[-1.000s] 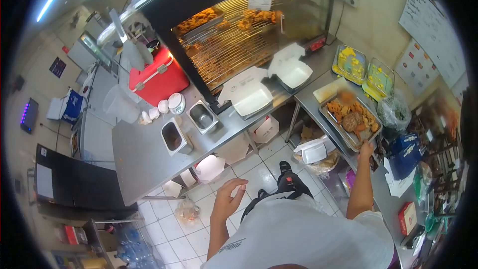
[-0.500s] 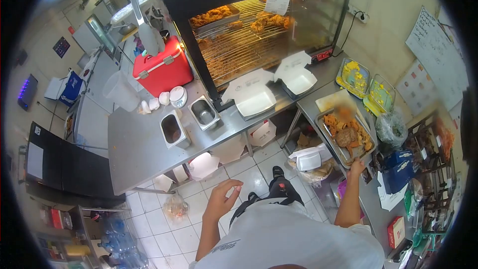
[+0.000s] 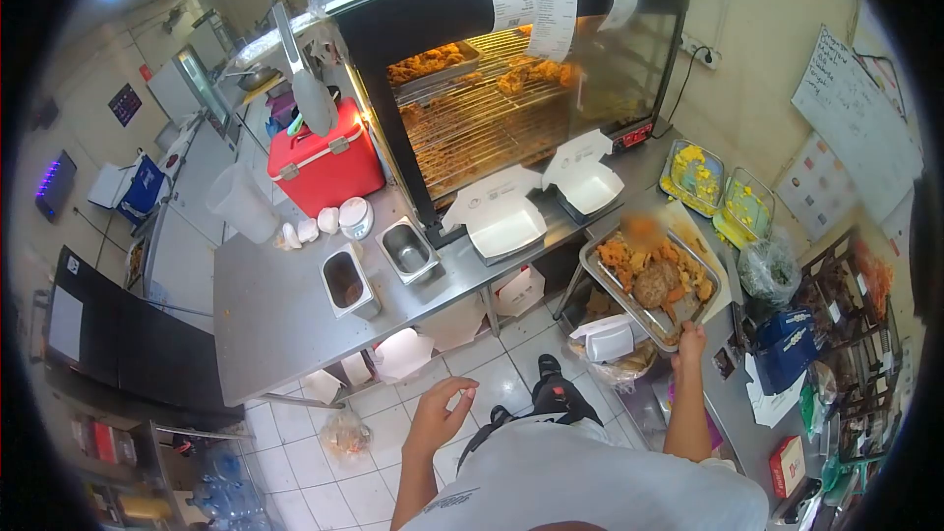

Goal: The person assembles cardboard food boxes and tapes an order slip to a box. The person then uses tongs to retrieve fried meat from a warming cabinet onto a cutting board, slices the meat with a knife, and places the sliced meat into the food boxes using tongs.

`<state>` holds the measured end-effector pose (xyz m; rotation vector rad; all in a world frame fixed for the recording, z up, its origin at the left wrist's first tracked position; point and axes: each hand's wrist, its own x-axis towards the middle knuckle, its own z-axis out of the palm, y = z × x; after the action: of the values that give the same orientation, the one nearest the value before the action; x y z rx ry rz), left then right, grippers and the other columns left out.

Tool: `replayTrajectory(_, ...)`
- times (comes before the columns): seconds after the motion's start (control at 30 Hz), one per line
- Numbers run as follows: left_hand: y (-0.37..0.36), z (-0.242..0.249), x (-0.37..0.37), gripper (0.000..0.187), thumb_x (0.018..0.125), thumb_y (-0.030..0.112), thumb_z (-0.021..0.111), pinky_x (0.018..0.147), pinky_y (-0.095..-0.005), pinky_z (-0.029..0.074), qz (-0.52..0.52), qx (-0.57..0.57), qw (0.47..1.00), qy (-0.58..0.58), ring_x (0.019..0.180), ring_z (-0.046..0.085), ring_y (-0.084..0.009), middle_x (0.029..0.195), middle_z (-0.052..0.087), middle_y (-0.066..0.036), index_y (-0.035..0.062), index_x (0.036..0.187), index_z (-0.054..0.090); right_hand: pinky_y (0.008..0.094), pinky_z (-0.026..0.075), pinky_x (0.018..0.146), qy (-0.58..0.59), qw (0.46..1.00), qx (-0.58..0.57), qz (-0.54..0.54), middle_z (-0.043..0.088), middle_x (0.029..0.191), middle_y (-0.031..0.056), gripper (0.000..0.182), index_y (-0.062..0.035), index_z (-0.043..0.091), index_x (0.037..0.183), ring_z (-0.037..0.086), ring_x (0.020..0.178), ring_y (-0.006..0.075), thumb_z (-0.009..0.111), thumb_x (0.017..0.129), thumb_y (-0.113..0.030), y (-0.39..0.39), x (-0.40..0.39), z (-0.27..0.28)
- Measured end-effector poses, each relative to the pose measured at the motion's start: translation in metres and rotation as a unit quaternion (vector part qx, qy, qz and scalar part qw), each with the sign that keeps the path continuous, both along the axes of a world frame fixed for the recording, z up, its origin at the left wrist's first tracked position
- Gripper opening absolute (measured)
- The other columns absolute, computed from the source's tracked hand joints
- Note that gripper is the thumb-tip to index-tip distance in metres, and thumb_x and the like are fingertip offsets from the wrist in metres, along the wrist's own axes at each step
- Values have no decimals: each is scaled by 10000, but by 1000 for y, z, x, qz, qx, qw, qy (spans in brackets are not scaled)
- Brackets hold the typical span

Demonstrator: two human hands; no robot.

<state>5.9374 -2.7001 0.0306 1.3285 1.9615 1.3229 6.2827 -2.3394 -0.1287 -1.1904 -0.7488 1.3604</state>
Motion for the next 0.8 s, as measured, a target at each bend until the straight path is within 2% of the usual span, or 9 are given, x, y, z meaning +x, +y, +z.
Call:
replayTrajectory(0.13,-7,-3,-2,155,910,139,589,517,-284,523,18,3,1000,0,836,637,-224,920,660,-117,23,987,656,389,524,763,-14,997,-37,70,612,1029,122,313,-10,534,1142,617,912,239,481,836,-48,5,-38,53)
replayTrajectory(0.27,-18,-15,-4,144,902,129,595,573,-299,524,38,24,999,25,843,637,-245,919,665,-128,22,973,660,393,533,755,-32,994,4,105,642,982,113,258,-13,569,1083,635,861,249,493,839,-50,19,-88,100)
replayTrajectory(0.33,-26,-20,-2,138,897,123,598,626,-311,519,51,30,998,27,847,636,-258,925,668,-131,25,970,661,397,533,770,7,991,7,137,643,995,110,267,-9,569,1092,634,874,246,495,839,-46,22,-118,133)
replayTrajectory(0.4,-34,-20,4,133,893,118,601,685,-321,509,71,23,997,1,849,635,-271,936,670,-131,29,970,661,390,541,722,48,986,7,160,621,934,129,209,6,558,1038,627,831,244,491,850,-56,26,-147,163)
replayTrajectory(0.53,-52,-17,10,132,885,105,599,753,-330,488,111,-4,994,-11,875,634,-276,946,671,-129,28,976,655,421,542,759,71,977,48,196,598,948,145,167,-2,518,1016,617,836,266,501,856,-45,59,-191,191)
replayTrajectory(0.6,-60,-21,12,129,885,99,595,769,-336,483,132,-4,991,-12,881,634,-278,947,670,-132,23,969,655,422,542,762,104,972,61,203,584,994,153,198,2,484,1049,614,865,269,515,856,-29,71,-213,212)
replayTrajectory(0.67,-67,-24,14,127,886,96,590,783,-340,479,150,-2,989,-15,883,633,-282,944,671,-135,18,962,655,393,556,725,108,973,67,191,613,889,111,140,-1,547,972,635,781,230,515,838,-25,62,-236,245)
replayTrajectory(0.77,-74,-27,17,129,889,98,585,791,-341,476,171,5,985,-21,882,634,-286,937,672,-139,10,952,655,381,568,694,129,970,49,200,608,900,126,134,20,541,965,635,753,236,525,841,-29,70,-266,267)
replayTrajectory(0.8,-76,-28,18,131,891,100,584,787,-339,478,176,4,984,-21,881,634,-286,935,672,-140,7,950,655,407,564,725,130,970,39,201,598,951,137,168,18,523,1011,631,804,255,516,847,-19,76,-276,272)
